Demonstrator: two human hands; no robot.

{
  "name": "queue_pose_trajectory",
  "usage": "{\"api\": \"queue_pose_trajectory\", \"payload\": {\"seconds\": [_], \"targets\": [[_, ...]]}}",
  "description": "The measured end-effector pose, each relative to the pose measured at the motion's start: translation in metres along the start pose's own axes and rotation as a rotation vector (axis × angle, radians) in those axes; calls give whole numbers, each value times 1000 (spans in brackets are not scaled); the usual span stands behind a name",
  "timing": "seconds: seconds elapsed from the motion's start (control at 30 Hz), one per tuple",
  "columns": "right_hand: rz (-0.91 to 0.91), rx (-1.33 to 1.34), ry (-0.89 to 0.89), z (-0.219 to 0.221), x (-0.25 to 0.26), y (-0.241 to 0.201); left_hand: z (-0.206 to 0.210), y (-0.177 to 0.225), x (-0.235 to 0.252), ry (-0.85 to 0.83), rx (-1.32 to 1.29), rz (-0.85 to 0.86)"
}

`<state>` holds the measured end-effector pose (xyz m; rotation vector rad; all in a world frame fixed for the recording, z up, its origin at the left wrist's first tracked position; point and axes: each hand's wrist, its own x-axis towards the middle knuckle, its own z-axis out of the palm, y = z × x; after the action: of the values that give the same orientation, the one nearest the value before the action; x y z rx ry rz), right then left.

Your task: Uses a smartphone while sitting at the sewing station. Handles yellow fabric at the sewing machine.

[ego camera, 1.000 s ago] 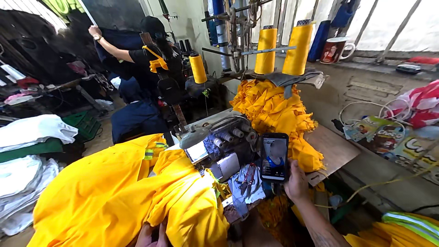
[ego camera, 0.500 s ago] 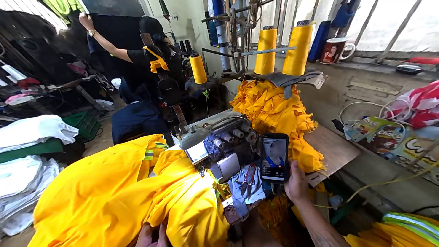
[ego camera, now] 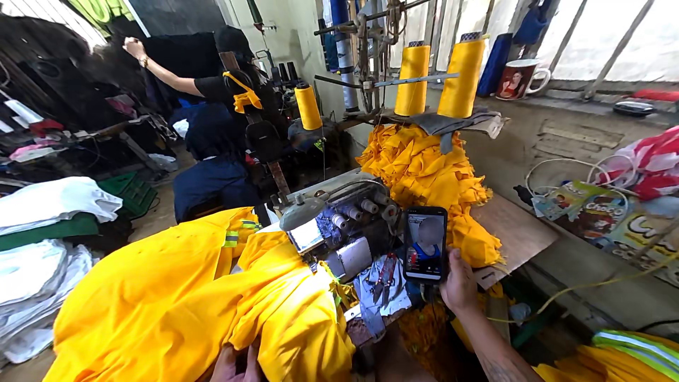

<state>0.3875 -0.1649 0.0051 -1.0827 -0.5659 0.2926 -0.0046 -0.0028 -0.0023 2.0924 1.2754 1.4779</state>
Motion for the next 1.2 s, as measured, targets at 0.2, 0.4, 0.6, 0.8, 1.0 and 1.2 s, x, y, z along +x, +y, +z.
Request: {"api": "queue_pose_trajectory", "payload": {"seconds": [0.2, 0.4, 0.6, 0.8, 1.0, 1.2], "targets": [[-1, -3, -5, 0, 1, 0, -1, 3, 0, -12, 3, -12], [-16, 7, -10, 0, 0, 0, -1, 0, 0, -11, -19, 4], [-18, 11, -19, 0, -1, 0, -1, 1, 0, -6, -25, -4], [-29, 9, -28, -1, -1, 1, -1, 0, 0, -3, -8, 0], [-37, -8, -42, -1, -1, 1, -1, -1, 0, 4, -2, -1], [-49, -37, -46, -1, -1, 1, -2, 1, -1, -3, 17, -7]]}}
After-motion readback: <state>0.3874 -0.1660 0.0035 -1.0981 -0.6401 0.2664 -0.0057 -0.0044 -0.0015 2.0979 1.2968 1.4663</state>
